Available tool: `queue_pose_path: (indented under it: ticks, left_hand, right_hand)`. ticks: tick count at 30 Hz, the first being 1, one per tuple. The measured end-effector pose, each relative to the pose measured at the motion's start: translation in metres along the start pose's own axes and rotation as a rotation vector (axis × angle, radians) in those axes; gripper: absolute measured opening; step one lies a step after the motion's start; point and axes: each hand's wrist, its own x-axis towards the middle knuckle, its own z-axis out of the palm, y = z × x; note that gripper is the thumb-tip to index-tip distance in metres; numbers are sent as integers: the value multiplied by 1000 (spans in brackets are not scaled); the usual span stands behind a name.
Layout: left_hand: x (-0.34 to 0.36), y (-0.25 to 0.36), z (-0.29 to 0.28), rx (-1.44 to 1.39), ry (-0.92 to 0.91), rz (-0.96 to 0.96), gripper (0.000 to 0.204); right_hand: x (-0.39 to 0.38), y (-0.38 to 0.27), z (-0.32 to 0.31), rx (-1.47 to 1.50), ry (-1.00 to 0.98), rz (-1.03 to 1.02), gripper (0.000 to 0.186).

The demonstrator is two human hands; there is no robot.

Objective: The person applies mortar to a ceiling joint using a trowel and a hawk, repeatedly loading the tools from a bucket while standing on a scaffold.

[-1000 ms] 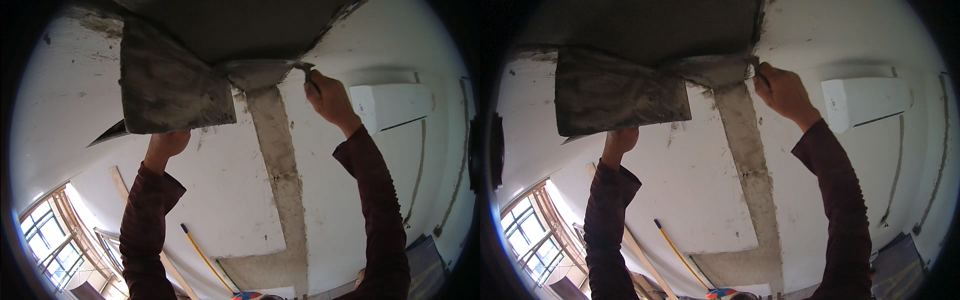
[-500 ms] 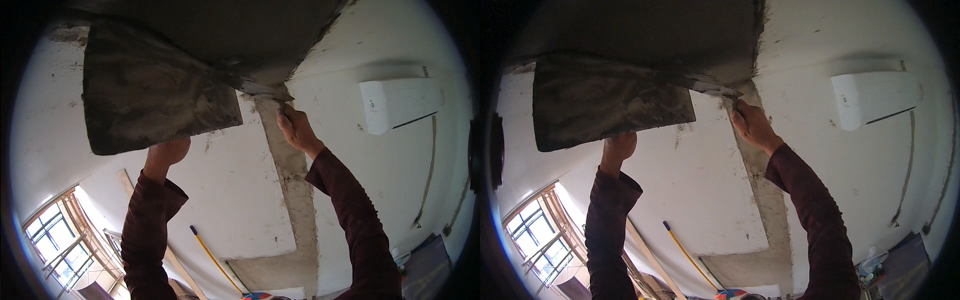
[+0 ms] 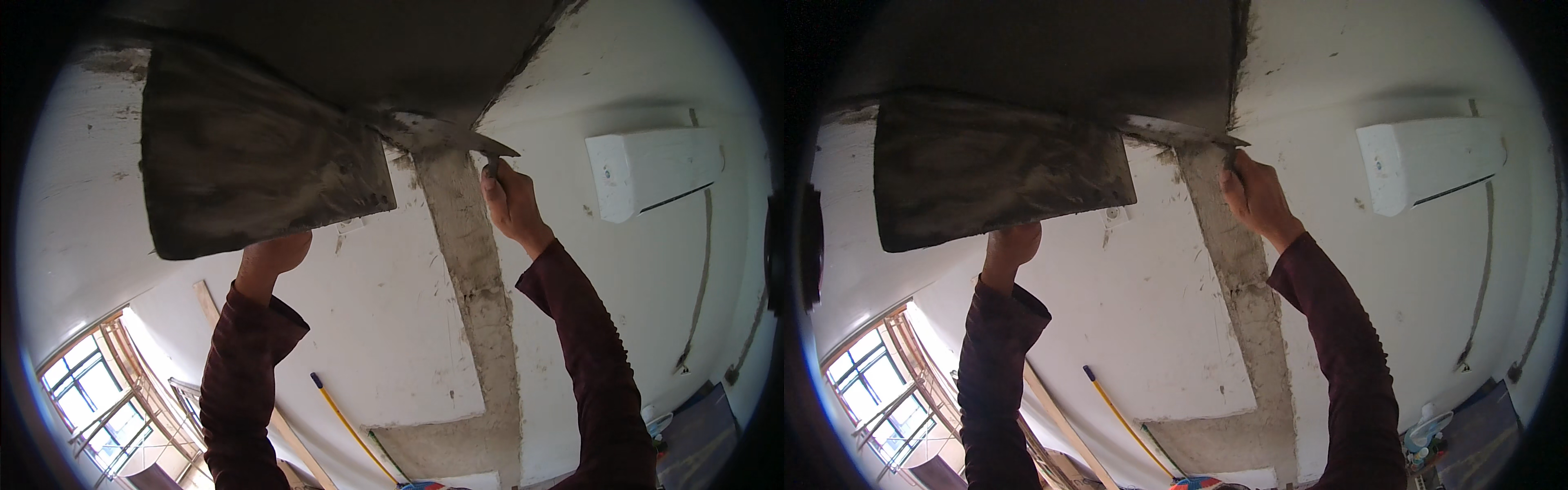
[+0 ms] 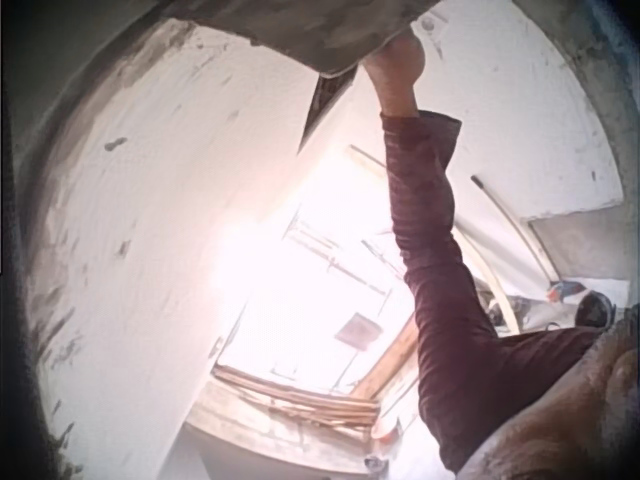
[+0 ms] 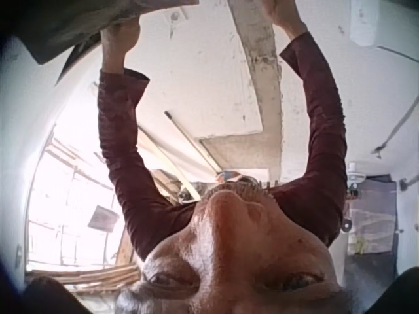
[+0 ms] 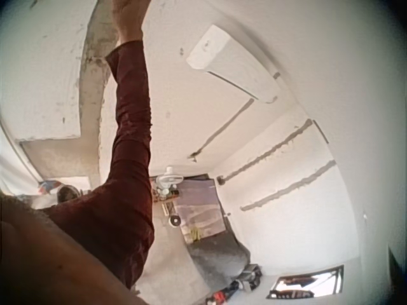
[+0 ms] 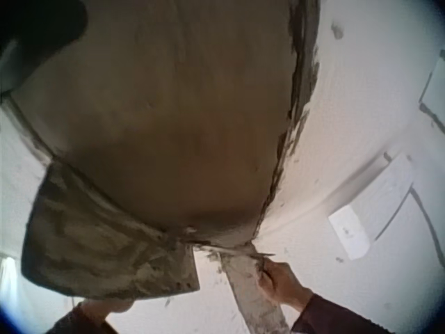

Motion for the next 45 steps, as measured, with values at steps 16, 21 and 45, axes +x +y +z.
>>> queue_pose_path:
  ticks: [16, 21, 45]
  left_hand:
    - [5, 0, 7, 43, 87, 103, 50]
    - [10, 8, 1, -123, 12, 17, 49]
    - [26, 8, -9, -249, 94, 40, 38]
  right_hand:
    - [45, 3, 14, -105, -13, -78, 39]
    - [7, 6, -1, -48, -17, -25, 44]
    - [13, -94, -18, -57, -118, -35, 30]
